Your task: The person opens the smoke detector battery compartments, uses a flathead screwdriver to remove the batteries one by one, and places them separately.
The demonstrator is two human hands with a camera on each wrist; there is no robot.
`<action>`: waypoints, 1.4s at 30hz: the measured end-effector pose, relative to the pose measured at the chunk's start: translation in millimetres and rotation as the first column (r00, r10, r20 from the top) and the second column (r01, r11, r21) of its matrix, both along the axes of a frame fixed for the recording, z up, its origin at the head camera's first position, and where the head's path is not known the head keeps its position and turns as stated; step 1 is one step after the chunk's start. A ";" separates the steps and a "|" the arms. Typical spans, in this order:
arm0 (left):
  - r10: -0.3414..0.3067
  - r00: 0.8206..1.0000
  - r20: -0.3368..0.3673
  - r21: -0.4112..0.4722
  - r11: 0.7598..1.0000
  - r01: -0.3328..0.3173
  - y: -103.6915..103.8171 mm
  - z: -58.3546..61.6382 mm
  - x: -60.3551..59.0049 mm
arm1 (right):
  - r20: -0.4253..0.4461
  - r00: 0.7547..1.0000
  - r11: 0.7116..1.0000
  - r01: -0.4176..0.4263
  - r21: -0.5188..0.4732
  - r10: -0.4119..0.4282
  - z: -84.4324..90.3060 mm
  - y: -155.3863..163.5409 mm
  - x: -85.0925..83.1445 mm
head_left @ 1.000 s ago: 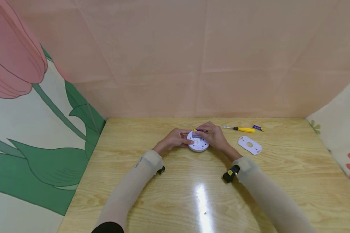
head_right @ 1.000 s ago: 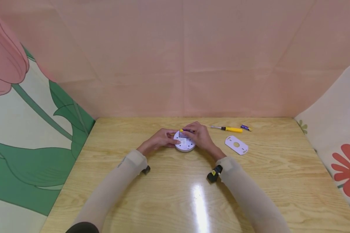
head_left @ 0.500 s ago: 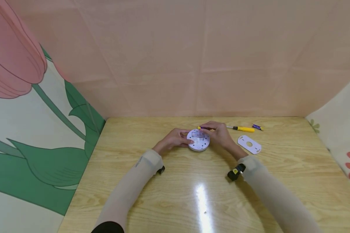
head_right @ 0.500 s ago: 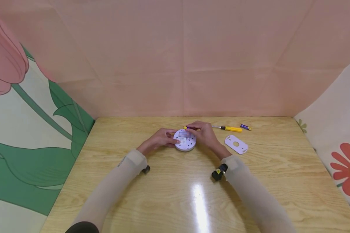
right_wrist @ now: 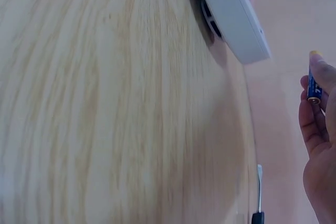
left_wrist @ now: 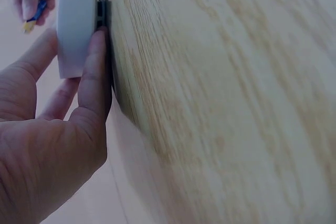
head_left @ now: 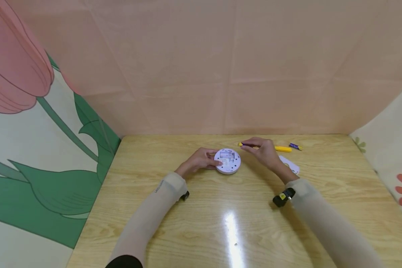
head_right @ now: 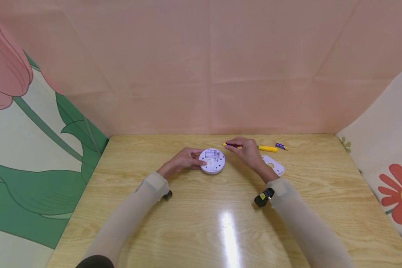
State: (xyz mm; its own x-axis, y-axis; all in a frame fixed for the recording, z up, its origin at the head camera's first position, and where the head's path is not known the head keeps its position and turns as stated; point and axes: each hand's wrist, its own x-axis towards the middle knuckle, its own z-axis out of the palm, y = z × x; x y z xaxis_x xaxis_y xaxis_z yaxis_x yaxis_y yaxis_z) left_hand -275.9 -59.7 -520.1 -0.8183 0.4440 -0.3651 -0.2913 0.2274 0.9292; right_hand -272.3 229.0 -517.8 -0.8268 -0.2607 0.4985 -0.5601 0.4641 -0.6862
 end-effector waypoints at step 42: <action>0.016 1.000 0.003 -0.002 1.000 -0.016 4.4 1.4 1.0 | -0.049 0.966 0.937 0.257 0.237 -0.253 -0.3 159.5 24.1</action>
